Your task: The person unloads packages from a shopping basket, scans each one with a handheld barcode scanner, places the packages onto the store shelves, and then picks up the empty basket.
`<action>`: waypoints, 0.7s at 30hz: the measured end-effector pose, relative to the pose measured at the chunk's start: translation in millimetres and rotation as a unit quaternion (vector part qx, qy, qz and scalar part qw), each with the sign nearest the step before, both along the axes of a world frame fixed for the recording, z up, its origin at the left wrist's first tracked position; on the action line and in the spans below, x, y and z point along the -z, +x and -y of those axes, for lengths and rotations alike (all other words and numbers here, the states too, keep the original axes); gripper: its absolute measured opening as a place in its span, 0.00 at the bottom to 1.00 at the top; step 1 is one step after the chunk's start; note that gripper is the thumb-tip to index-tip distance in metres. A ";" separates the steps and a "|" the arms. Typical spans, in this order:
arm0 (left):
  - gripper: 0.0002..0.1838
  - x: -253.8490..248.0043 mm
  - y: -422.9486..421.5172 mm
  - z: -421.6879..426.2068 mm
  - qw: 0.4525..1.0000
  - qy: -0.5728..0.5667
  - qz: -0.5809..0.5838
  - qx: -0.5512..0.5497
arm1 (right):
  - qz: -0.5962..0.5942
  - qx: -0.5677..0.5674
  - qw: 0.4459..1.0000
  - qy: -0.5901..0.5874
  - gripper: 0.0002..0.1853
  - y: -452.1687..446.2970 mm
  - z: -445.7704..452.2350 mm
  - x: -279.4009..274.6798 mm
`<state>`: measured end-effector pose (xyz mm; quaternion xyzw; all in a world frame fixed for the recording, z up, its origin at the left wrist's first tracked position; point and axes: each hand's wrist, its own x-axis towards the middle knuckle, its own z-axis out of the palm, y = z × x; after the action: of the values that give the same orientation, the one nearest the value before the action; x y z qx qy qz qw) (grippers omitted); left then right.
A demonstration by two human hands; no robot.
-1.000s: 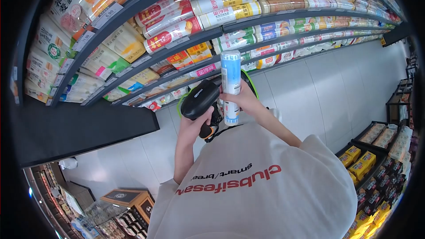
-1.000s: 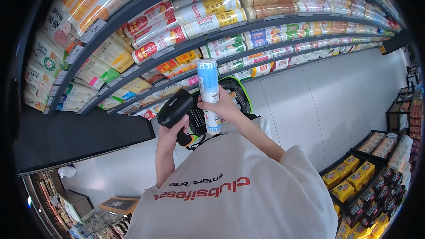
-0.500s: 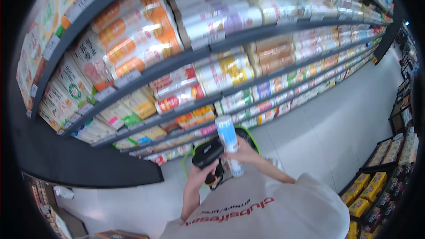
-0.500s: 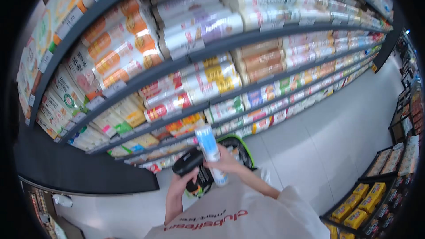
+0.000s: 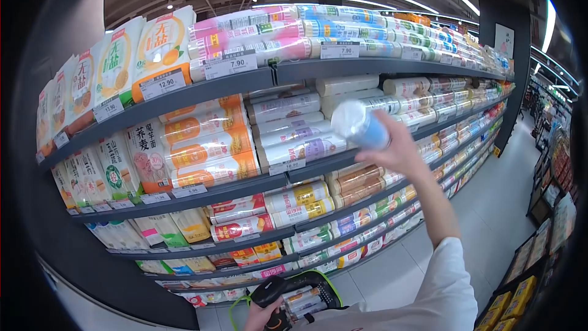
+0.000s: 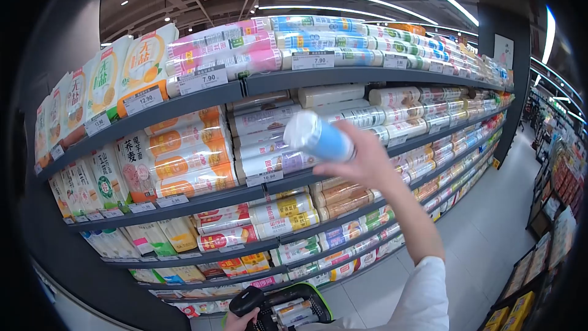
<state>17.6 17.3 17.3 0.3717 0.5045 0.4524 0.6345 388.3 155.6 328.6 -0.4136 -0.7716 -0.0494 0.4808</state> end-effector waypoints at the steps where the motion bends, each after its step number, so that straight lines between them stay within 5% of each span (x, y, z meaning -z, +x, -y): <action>1: 0.15 5.9 -2.8 5.8 1.000 -0.012 0.005 -0.006 | 0.015 0.014 0.995 0.096 0.35 3.9 -8.0 -37.5; 6: 0.21 -21.3 -2.9 13.8 0.993 -0.097 0.004 -0.065 | 0.105 0.131 0.858 0.485 0.31 24.1 -69.8 -199.4; 11: 0.22 -43.3 -2.7 15.8 0.991 -0.108 -0.018 -0.079 | 0.222 0.293 0.715 0.594 0.30 18.2 -154.5 -266.8; 14: 0.24 -30.9 -3.4 22.1 0.994 -0.050 0.001 -0.097 | 0.308 0.394 0.832 0.241 0.38 12.1 -214.6 -255.8; 16: 0.26 -28.1 -3.9 23.0 0.990 -0.082 0.020 -0.113 | 0.223 0.301 0.923 0.087 0.37 10.9 -233.8 -235.1; 21: 0.27 1.4 -11.2 26.3 0.990 -0.011 0.001 -0.141 | 0.171 0.246 0.944 0.136 0.32 31.5 -278.7 -236.5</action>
<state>6.4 -9.0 15.9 0.2890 0.5566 0.5321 0.5688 419.8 434.4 565.1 -0.5066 -0.7024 -0.3408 0.3659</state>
